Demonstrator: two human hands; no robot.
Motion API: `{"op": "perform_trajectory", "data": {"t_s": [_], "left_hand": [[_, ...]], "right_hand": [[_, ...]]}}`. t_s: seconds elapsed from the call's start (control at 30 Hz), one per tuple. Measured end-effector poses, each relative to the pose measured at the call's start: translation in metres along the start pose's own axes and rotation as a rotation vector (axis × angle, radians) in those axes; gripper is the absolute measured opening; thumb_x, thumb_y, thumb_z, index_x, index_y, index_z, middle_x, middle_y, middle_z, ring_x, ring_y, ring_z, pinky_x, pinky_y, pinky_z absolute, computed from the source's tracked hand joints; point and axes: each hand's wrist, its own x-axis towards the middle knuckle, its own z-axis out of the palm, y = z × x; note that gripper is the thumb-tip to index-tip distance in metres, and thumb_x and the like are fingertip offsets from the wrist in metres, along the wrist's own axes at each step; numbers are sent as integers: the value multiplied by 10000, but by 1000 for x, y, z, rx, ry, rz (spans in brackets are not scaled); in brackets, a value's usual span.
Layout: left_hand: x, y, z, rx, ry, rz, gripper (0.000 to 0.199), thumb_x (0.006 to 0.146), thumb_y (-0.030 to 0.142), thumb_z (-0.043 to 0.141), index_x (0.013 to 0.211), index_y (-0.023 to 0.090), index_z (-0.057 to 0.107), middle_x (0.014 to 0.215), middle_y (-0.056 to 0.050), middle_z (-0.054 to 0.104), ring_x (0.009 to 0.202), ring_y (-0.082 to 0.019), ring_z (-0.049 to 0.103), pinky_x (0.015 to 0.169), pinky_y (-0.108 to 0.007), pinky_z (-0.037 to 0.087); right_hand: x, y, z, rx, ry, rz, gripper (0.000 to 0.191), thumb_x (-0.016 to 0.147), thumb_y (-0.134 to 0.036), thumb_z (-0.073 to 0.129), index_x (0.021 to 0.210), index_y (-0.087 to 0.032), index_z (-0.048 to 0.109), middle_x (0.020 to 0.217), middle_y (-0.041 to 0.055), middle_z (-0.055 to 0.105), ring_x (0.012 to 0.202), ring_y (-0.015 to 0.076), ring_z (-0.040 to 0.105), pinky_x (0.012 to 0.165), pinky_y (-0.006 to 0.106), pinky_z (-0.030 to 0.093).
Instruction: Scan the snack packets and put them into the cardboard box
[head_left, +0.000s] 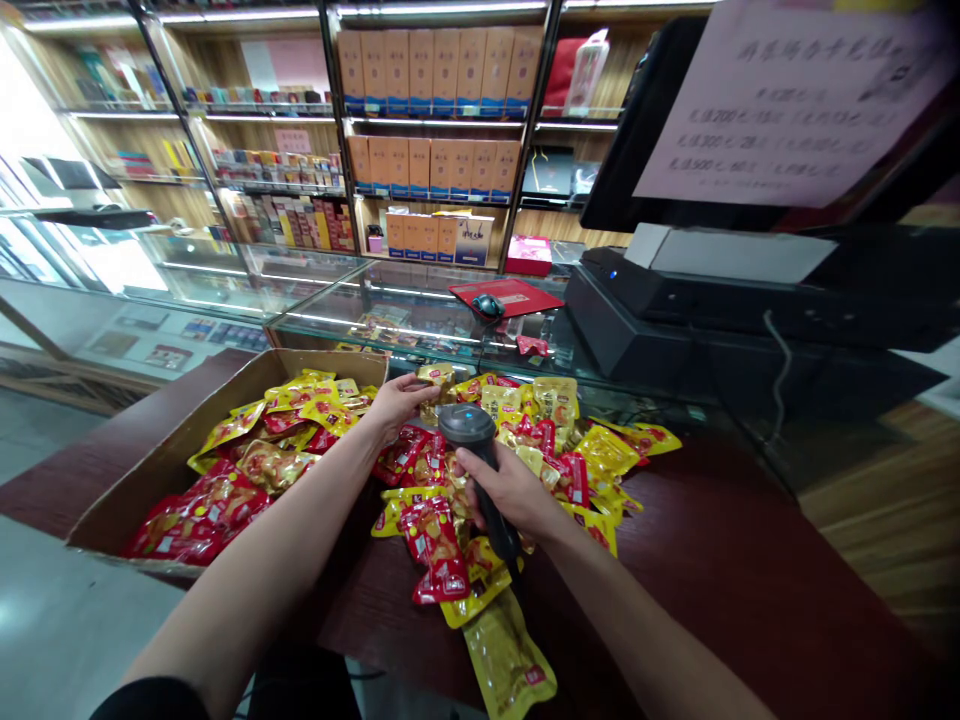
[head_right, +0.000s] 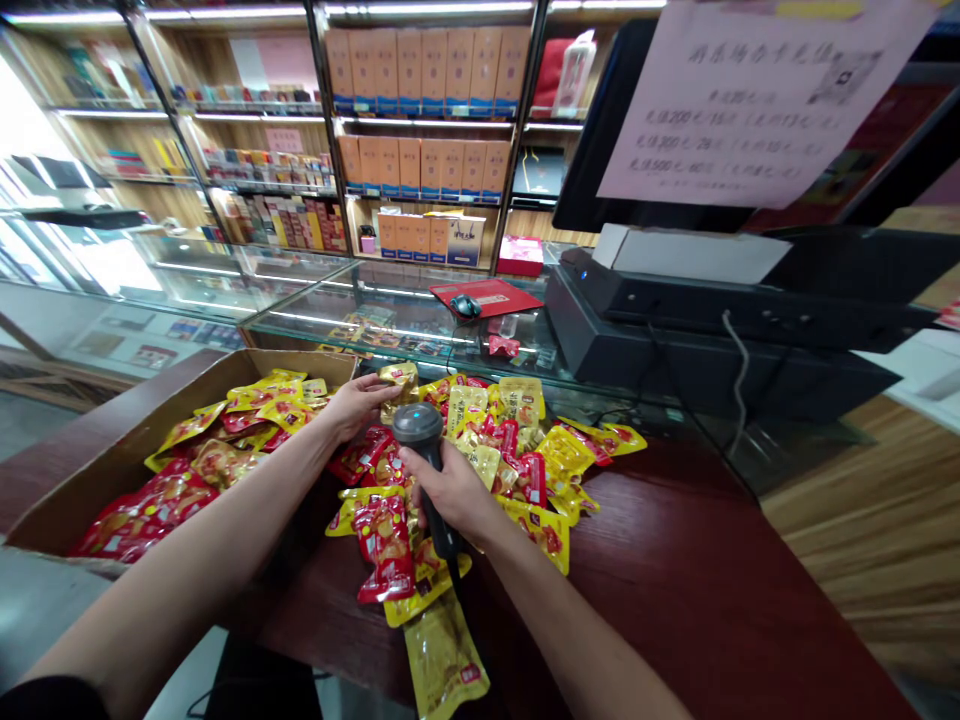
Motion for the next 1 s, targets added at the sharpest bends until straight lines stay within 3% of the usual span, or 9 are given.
{"op": "perform_trajectory", "data": {"t_s": [0.23, 0.37, 0.53, 0.77, 0.87, 1.0], "left_hand": [[3, -2, 3, -60, 89, 36, 705, 419, 313, 942, 1044, 153, 657, 936, -88, 738, 754, -186, 680, 609, -251, 479], [5, 10, -4, -68, 106, 283, 552, 487, 358, 895, 938, 149, 656, 878, -58, 731, 781, -180, 677, 710, -278, 516], [-6, 46, -45, 113, 278, 550, 403, 583, 307, 812, 925, 163, 655, 861, -44, 719, 817, -179, 670, 776, -292, 521], [-53, 89, -123, 548, 597, 780, 316, 718, 278, 710, 1022, 200, 670, 1013, -53, 691, 927, -177, 645, 835, -270, 508], [-72, 93, -136, 633, 595, 799, 294, 752, 294, 690, 1032, 204, 678, 1041, -55, 681, 940, -177, 636, 845, -280, 513], [-87, 88, -132, 662, 571, 792, 266, 749, 311, 710, 999, 221, 711, 1044, -56, 676, 954, -190, 630, 856, -292, 504]], "right_hand": [[-2, -6, 0, 17, 2, 4, 424, 808, -607, 628, 894, -235, 443, 470, -92, 552, 327, 110, 508, 329, 198, 395], [-3, -11, -3, -1, 31, 8, 458, 782, -634, 638, 896, -230, 455, 465, -90, 550, 332, 112, 508, 333, 202, 397], [-8, -14, -4, -35, 12, -21, 435, 811, -624, 615, 894, -226, 460, 491, -87, 561, 344, 105, 517, 344, 197, 391], [-12, -13, 2, -39, -38, -65, 414, 837, -609, 604, 877, -219, 473, 502, -82, 557, 354, 101, 511, 368, 201, 382], [-12, -12, 6, -32, -40, -51, 423, 819, -612, 621, 868, -217, 477, 499, -79, 560, 355, 105, 519, 376, 208, 387], [-12, -11, 9, -40, -16, -25, 441, 796, -628, 631, 857, -220, 477, 490, -82, 554, 337, 104, 509, 367, 208, 381]]}}
